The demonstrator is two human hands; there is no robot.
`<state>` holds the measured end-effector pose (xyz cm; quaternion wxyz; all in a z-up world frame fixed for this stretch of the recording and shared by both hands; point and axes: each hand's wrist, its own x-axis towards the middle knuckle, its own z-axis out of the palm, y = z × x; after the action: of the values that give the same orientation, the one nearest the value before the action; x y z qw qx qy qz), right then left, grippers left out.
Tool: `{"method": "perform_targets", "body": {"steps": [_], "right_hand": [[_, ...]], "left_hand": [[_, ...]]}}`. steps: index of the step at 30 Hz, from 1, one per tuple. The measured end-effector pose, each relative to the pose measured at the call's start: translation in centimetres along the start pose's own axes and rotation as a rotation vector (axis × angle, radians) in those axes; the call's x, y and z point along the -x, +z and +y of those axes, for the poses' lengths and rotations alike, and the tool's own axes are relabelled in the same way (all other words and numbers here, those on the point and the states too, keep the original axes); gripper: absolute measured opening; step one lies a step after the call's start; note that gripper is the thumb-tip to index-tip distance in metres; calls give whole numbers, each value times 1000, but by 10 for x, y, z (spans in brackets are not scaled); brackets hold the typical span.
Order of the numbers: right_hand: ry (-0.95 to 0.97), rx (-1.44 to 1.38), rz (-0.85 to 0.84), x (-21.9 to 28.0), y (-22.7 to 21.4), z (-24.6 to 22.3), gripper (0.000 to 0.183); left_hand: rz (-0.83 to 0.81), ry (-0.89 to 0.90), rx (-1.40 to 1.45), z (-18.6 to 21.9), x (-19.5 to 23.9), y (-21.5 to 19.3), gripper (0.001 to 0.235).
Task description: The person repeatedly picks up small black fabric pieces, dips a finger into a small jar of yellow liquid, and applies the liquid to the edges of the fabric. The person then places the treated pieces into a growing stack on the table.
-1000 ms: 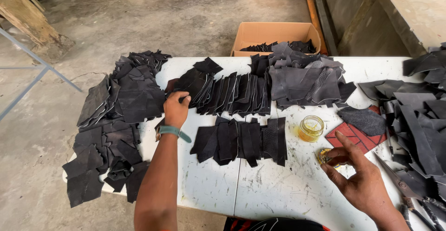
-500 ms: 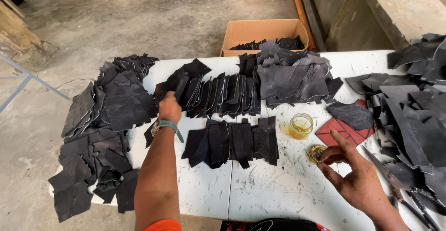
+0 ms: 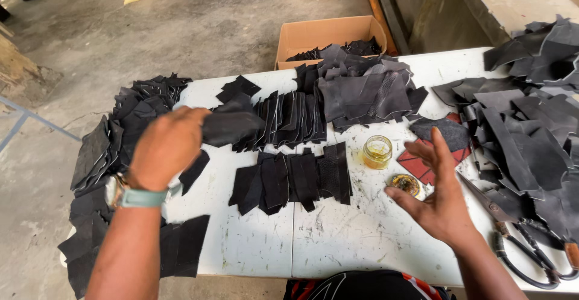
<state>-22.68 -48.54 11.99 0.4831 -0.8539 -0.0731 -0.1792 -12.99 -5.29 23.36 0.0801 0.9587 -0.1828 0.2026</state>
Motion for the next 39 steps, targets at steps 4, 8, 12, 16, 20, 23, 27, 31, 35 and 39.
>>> {"method": "perform_targets", "body": {"steps": [4, 8, 12, 16, 20, 23, 27, 31, 35, 39], "right_hand": [[-173, -55, -88, -16, 8, -27, 141], [-123, -300, -196, -26, 13, -43, 132], [142, -543, -159, -27, 9, -38, 113], [100, -588, -135, -24, 3, -24, 107], [100, -602, -182, -22, 3, -15, 106], [122, -609, -146, -20, 7, -5, 100], [206, -749, -128, -15, 8, 10, 91], [183, -736, -220, -15, 6, 4, 88], [-98, -129, -268, -37, -18, -8, 80], [-145, 584, -468, -74, -23, -4, 61]], "left_hand": [[-94, 181, 215, 95, 0, -6, 31], [-265, 271, 337, 161, -2, 8, 25], [-100, 278, 646, 179, 2, 27, 23], [-60, -25, 1539, 182, 13, 63, 49], [-281, -145, 1626, 195, 28, 107, 31], [-187, -134, 1470, 199, 39, 126, 22], [-214, -183, 1483, 196, 47, 138, 21], [-193, -123, 1449, 199, 56, 136, 22], [99, -165, 1031, 196, 73, 121, 14], [328, -164, 902, 167, 86, 99, 12]]}}
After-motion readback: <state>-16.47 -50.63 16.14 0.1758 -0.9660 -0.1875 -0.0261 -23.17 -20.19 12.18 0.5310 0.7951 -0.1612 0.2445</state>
